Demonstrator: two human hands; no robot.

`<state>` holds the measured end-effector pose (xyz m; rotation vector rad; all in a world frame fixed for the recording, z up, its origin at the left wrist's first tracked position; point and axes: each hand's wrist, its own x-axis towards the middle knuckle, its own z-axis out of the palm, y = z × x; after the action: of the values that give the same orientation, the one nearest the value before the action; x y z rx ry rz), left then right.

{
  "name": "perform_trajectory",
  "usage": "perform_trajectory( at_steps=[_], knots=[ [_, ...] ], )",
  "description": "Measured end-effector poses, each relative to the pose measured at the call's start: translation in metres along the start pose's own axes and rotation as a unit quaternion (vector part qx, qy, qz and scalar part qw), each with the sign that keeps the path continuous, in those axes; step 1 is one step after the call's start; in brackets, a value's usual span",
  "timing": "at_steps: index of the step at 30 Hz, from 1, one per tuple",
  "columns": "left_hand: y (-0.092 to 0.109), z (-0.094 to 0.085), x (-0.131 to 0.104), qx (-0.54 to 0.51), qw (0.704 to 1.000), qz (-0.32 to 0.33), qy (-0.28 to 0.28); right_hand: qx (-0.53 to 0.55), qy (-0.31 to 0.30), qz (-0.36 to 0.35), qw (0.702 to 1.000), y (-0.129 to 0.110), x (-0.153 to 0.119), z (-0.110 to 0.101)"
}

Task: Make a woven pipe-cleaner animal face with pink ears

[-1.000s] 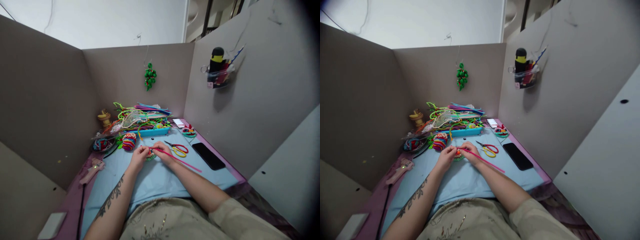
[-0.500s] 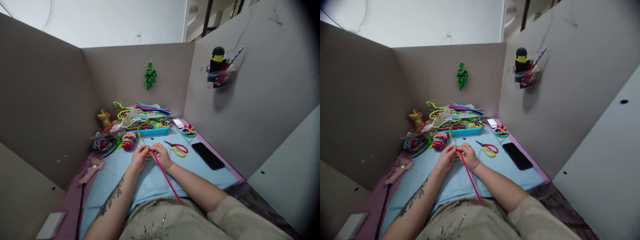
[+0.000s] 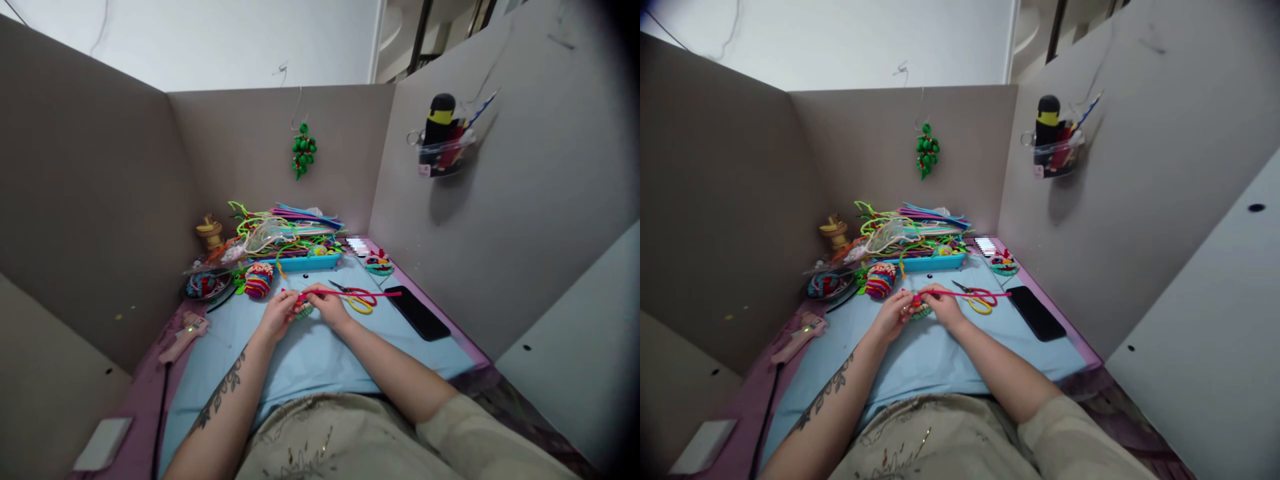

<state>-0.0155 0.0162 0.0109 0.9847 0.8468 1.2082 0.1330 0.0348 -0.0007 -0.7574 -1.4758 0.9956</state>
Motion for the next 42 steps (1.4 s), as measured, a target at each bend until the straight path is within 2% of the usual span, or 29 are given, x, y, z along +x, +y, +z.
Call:
perform_trajectory(
  at_steps=[8, 13, 16, 24, 29, 36, 42],
  knots=[
    [0.008, -0.001, -0.006, 0.071, 0.996, -0.014, -0.053, 0.085, -0.041, 0.054, 0.994, 0.002, 0.001, -0.004],
    [-0.001, 0.004, -0.005, 0.130, 0.990, 0.026, -0.038, 0.119, -0.057, 0.069, 0.989, 0.002, 0.002, -0.006],
    [-0.008, 0.011, -0.008, 0.165, 0.984, 0.042, -0.058, 0.117, -0.060, 0.073, 0.989, -0.001, 0.003, -0.009],
    [-0.010, 0.018, -0.013, 0.180, 0.980, 0.006, -0.088, 0.132, -0.107, 0.120, 0.978, 0.003, 0.006, -0.016],
    [-0.011, 0.016, -0.012, 0.168, 0.982, -0.007, -0.083, 0.143, -0.099, 0.125, 0.977, 0.003, 0.006, -0.016],
    [-0.013, 0.014, -0.012, 0.158, 0.982, -0.001, -0.101, 0.138, -0.076, 0.099, 0.983, -0.001, 0.006, -0.016],
    [-0.012, 0.016, -0.009, 0.223, 0.972, 0.044, -0.054, 0.082, -0.090, 0.090, 0.988, -0.008, 0.006, -0.017]
  ],
)
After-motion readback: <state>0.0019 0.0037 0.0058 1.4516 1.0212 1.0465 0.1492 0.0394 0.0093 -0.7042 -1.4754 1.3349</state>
